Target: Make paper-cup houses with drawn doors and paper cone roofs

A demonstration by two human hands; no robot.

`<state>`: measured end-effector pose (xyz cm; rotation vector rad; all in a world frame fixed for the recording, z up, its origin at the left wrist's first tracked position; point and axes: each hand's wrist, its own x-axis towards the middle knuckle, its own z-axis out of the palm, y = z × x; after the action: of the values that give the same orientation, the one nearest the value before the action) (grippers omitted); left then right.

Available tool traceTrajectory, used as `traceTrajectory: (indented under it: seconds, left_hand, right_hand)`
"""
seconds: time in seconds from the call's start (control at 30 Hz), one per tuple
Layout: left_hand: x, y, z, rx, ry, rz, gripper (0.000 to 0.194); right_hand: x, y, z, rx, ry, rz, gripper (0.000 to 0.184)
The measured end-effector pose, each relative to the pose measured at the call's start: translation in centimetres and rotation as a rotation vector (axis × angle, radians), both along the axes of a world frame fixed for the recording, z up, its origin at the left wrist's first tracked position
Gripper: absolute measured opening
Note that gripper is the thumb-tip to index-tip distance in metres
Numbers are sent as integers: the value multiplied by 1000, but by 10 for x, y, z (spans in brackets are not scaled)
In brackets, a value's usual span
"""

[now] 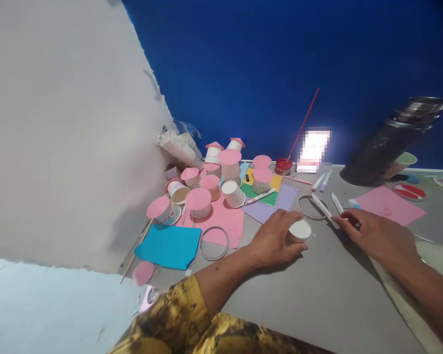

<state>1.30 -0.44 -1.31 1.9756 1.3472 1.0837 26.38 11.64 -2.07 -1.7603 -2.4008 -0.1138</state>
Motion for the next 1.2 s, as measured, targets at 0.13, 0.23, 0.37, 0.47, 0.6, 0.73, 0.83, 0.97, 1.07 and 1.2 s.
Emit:
traceTrajectory:
  seconds: [0.13, 0.23, 0.37, 0.47, 0.6, 0.73, 0.83, 0.97, 1.07, 1.2]
  left_hand:
    - [0, -1, -1, 21, -14, -28, 75]
    - [2, -2, -2, -2, -6, -13, 84]
    - [6, -3, -4, -17, 12, 23, 82]
    - [7, -4, -4, 0, 37, 54, 78]
    - [6, -4, -4, 28, 55, 85, 77]
    - [5, -4, -5, 42, 66, 116, 75]
    - [4, -4, -5, 59, 74, 155, 74]
    - [3, -4, -4, 52, 88, 181, 71]
    - [2, -4, -4, 45, 76, 191, 70]
    - [2, -4, -3, 37, 16, 242, 70]
  right_hand:
    - [-2, -3, 0, 11, 31, 22, 36]
    - [-1, -2, 0, 35, 52, 14, 35]
    - [0, -1, 1, 27, 76, 9, 34]
    - [0, -1, 1, 5, 69, 3, 34]
    - [0, -1, 0, 16, 51, 9, 33]
    - [1, 0, 1, -18, 80, -6, 29]
    - [1, 0, 2, -41, 96, -17, 28]
    - [-1, -3, 3, -11, 129, 12, 26]
    - [-1, -4, 2, -3, 153, 51, 26]
    - [0, -4, 3, -2, 162, 70, 28]
